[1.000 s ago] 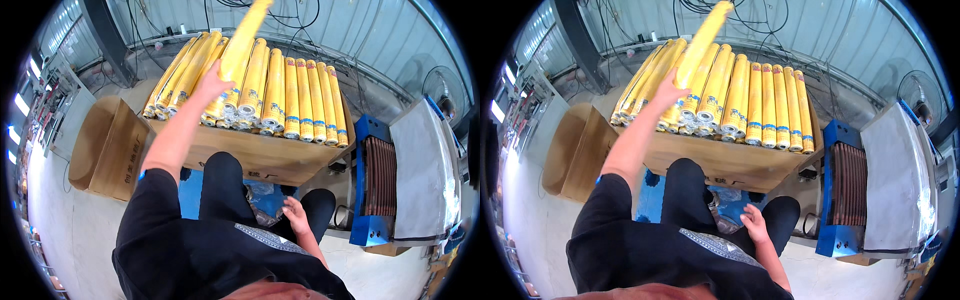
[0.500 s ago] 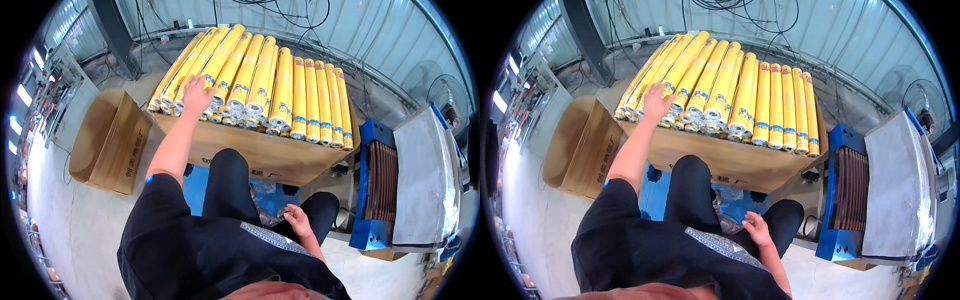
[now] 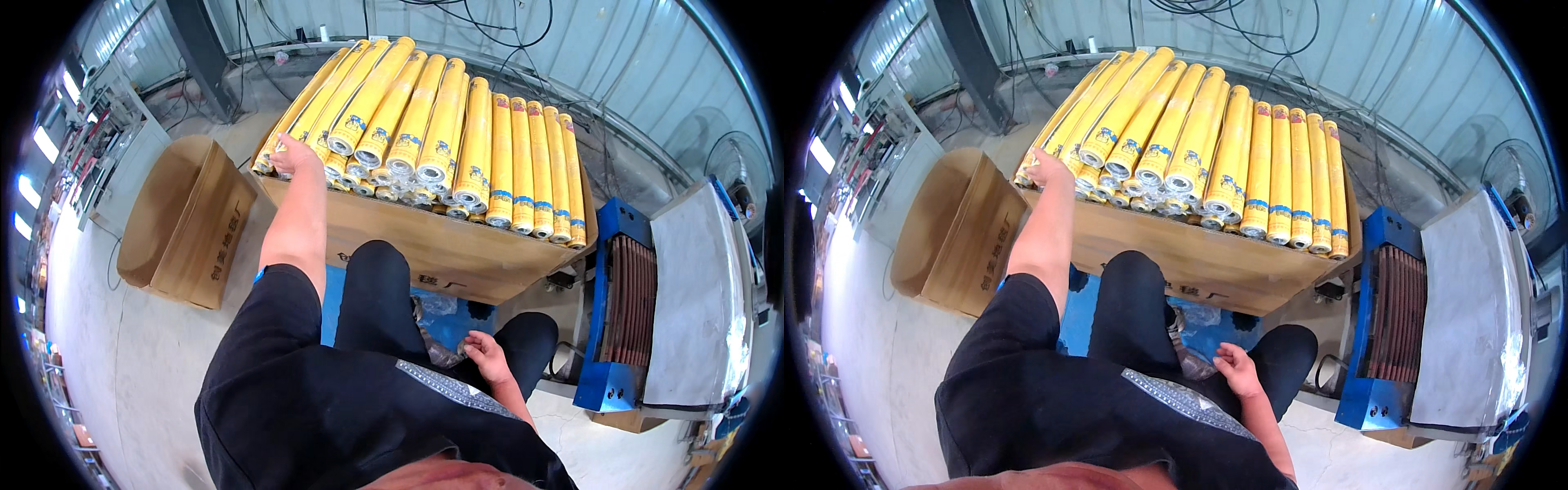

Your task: The person repeatedly picks up yellow cylindrical rolls from a large cardboard box and places them onto a blue conveyor belt. The person handles the rolls one at a time, moving them from the box to the conveyor for processing.

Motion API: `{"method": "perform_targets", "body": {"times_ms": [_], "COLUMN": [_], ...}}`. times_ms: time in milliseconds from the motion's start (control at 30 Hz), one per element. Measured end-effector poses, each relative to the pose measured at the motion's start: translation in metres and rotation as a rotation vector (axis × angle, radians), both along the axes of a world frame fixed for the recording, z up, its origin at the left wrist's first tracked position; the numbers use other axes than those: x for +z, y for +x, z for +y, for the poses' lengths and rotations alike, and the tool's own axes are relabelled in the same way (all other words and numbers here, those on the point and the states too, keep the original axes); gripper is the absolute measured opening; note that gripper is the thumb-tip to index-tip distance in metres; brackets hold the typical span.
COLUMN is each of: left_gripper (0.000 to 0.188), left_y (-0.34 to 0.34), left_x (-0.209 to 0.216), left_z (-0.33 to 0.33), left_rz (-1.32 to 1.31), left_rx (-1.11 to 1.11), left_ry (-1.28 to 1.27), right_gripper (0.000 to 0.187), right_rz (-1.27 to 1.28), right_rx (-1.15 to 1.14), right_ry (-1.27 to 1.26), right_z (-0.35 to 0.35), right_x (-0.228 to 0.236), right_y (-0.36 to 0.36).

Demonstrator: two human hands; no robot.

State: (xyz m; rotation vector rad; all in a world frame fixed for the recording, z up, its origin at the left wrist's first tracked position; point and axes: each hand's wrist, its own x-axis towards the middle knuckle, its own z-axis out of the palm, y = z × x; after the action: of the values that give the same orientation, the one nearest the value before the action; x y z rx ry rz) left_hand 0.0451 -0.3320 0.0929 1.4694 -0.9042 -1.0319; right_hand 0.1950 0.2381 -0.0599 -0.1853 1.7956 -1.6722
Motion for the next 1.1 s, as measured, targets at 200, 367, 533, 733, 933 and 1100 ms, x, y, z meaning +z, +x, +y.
{"method": "perform_targets", "body": {"times_ms": [200, 367, 533, 733, 933, 1100], "left_gripper": [0.092, 0.094, 0.091, 0.084, 0.095, 0.072], "left_y": [0.006, 0.011, 0.005, -0.006, 0.001, -0.022], "left_x": [0.016, 0.014, 0.026, 0.006, -0.001, 0.019], "left_z": [0.012, 0.001, 0.017, 0.003, 0.039, 0.130], "left_rz": [-0.101, -0.142, -0.108, -0.016, -0.509, -0.929], "left_rx": [-0.256, -0.362, -0.268, -0.147, -0.298, -0.681], "left_ry": [0.094, 0.102, 0.121, 0.031, -0.341, -1.098], "right_gripper": [0.045, 0.044, 0.046, 0.047, 0.047, 0.050], "right_rz": [-0.021, -0.042, -0.047, -0.022, -0.059, -0.016], "right_rx": [0.042, 0.118, 0.108, 0.105, 0.041, 0.054], "right_ry": [-0.002, 0.034, 0.054, 0.086, 0.029, 0.119], "right_z": [-0.003, -0.018, -0.023, -0.020, -0.013, -0.010], "right_x": [-0.007, -0.003, -0.003, -0.001, -0.014, -0.007], "right_y": [-0.003, -0.005, -0.002, -0.002, 0.000, 0.001]}}
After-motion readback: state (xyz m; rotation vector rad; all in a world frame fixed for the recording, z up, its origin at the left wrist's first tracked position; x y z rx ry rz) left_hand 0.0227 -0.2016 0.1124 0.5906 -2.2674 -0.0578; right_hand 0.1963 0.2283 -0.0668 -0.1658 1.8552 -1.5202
